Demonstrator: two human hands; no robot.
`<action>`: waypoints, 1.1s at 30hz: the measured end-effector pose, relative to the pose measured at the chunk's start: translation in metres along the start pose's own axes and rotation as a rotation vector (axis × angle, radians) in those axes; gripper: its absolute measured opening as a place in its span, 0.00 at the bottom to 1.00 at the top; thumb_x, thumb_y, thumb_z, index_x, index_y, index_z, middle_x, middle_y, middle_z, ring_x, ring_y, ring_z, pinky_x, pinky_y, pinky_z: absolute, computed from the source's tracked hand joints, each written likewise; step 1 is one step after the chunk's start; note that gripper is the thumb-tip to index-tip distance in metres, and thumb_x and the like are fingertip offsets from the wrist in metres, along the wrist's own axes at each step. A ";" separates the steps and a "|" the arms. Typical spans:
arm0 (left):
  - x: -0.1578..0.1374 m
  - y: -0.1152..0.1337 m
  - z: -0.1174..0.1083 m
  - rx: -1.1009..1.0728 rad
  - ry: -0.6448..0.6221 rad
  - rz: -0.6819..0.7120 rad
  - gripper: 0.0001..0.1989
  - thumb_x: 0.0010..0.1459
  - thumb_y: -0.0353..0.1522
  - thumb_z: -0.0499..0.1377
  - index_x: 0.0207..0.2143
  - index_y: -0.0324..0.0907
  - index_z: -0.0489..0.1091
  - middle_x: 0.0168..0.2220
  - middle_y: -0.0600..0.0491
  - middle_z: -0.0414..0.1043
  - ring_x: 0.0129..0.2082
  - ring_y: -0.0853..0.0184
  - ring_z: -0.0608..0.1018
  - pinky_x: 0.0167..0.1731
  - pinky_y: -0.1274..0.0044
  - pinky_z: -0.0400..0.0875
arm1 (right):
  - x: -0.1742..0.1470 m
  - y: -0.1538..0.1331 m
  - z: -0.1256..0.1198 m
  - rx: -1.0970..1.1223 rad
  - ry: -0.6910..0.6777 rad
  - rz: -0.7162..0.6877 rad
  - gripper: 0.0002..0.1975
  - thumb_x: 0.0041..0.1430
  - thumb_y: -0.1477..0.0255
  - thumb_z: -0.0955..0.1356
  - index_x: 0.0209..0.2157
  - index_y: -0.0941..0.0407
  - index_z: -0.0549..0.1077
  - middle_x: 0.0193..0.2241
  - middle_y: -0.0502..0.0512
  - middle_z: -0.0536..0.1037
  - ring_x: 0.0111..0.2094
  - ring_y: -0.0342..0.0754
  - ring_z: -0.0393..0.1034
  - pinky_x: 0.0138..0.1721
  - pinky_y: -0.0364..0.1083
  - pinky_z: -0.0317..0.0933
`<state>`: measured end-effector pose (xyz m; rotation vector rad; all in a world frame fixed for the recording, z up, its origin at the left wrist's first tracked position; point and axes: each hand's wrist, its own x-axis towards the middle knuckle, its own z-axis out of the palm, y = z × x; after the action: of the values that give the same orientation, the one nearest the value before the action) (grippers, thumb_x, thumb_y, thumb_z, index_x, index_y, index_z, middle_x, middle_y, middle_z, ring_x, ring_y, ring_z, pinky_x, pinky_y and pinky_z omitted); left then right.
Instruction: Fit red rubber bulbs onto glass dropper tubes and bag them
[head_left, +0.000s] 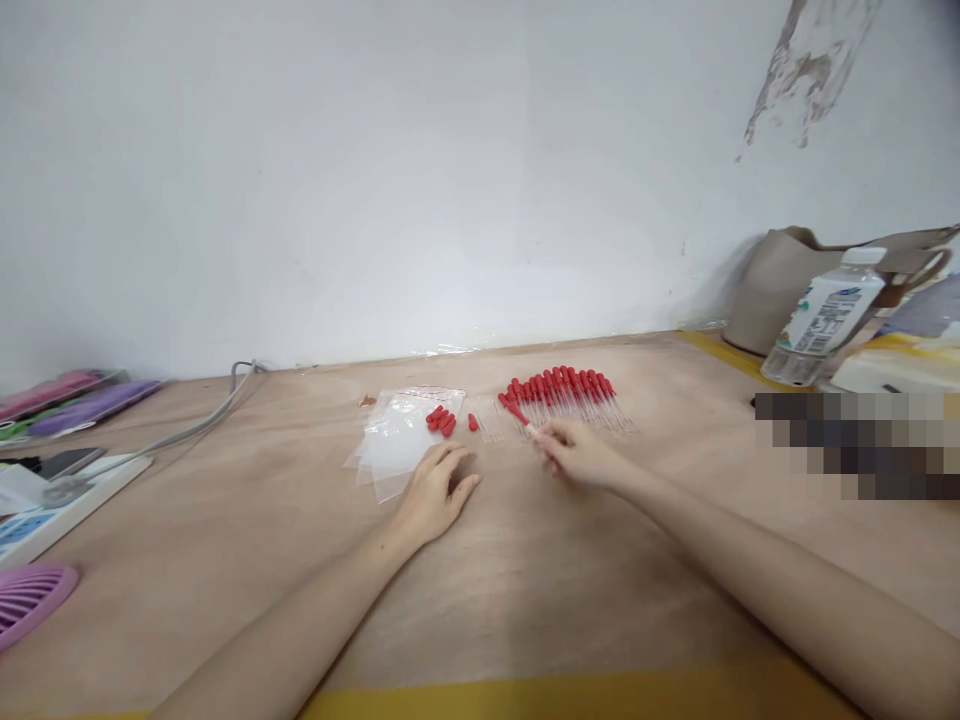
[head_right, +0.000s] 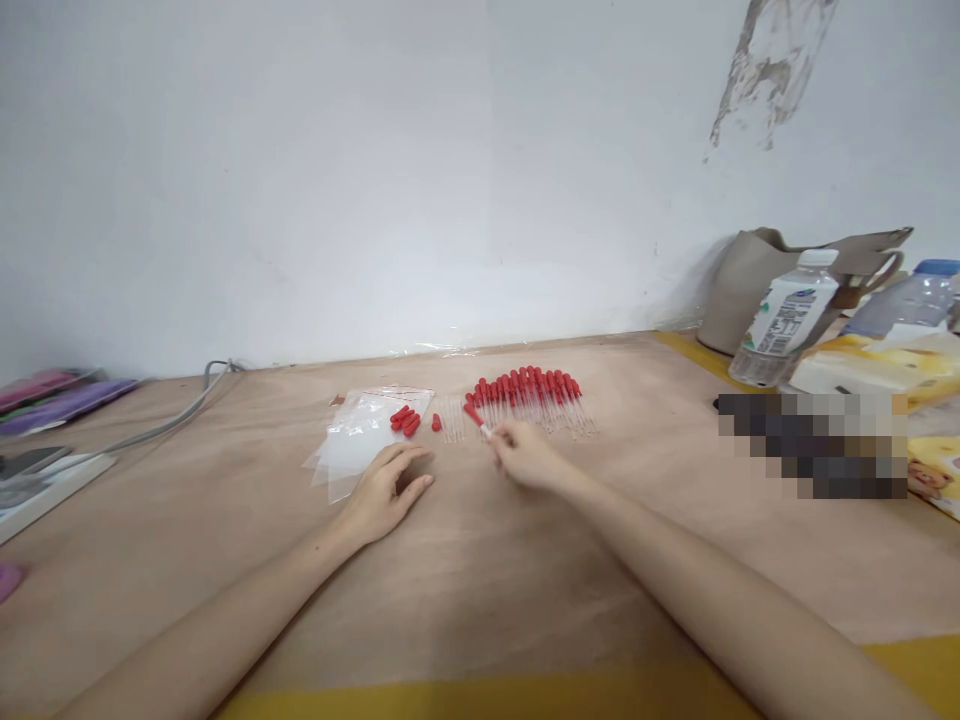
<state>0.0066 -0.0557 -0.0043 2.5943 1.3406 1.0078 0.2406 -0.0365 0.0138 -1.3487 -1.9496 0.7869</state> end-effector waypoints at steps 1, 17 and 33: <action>0.000 -0.001 0.001 0.002 -0.025 -0.010 0.12 0.56 0.32 0.54 0.43 0.40 0.67 0.43 0.47 0.67 0.45 0.61 0.69 0.46 0.68 0.65 | 0.008 0.003 -0.006 0.019 0.048 0.094 0.11 0.58 0.71 0.59 0.26 0.58 0.67 0.23 0.54 0.74 0.22 0.42 0.67 0.24 0.41 0.59; 0.000 -0.004 0.003 0.015 -0.065 0.005 0.11 0.57 0.33 0.52 0.40 0.41 0.70 0.41 0.49 0.70 0.42 0.63 0.71 0.44 0.70 0.66 | 0.069 0.006 0.009 -0.515 0.372 0.360 0.19 0.54 0.57 0.60 0.27 0.56 0.73 0.30 0.59 0.75 0.35 0.55 0.69 0.33 0.50 0.58; 0.016 0.000 -0.001 0.409 -0.092 0.190 0.19 0.57 0.36 0.51 0.49 0.39 0.62 0.54 0.42 0.56 0.53 0.53 0.59 0.50 0.62 0.56 | 0.070 -0.025 0.045 -0.625 0.182 0.225 0.13 0.54 0.66 0.61 0.33 0.57 0.73 0.34 0.60 0.76 0.37 0.53 0.70 0.34 0.48 0.60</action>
<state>0.0126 -0.0437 0.0050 3.0715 1.4267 0.6784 0.1726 0.0172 0.0164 -1.9494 -1.9952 0.1235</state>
